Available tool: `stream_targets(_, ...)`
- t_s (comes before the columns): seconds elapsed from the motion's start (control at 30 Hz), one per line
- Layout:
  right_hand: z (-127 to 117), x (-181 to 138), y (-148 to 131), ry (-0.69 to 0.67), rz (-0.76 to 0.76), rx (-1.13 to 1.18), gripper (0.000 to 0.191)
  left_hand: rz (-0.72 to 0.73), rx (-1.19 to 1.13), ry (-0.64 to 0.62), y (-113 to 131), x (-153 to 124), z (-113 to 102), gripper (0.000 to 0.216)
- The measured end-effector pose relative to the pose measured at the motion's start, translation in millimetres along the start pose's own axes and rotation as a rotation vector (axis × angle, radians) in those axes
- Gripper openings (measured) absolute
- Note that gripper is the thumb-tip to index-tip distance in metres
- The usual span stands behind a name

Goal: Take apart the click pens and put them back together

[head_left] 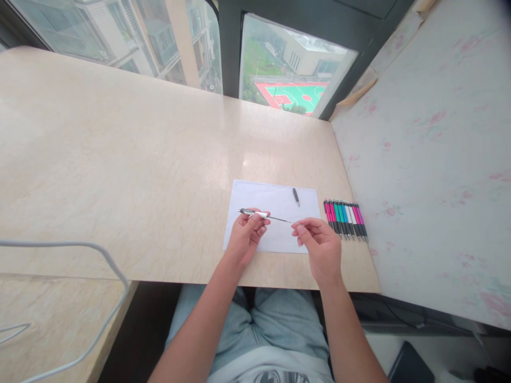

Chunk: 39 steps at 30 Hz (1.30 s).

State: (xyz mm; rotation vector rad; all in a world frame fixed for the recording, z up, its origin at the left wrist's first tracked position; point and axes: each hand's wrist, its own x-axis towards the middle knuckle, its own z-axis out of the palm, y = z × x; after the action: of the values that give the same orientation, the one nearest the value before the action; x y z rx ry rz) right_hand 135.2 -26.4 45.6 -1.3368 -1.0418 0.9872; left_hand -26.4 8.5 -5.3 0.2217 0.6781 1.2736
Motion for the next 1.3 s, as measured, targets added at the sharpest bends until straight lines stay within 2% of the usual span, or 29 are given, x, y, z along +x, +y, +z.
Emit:
stream_targets(0.5, 8, 2, 2, -0.033, 0.002, -0.1, 0.012, 0.0, 0.036, -0.028, -1, -1, 2, 0.022)
stream_targets(0.73, 15, 0, 6, -0.066, 0.003, -0.133, 0.017, -0.034, 0.1, -0.105, -3, -3, 1, 0.023)
stream_targets(1.1, 22, 0, 8, -0.028, -0.03, -0.109, 0.014, -0.07, 0.053, -0.101, -1, -5, 3, 0.027)
stream_targets(1.3, 21, 2, 4, -0.1, 0.013, -0.088, 0.019, -0.051, 0.041, -0.073, -2, -5, 2, 0.024)
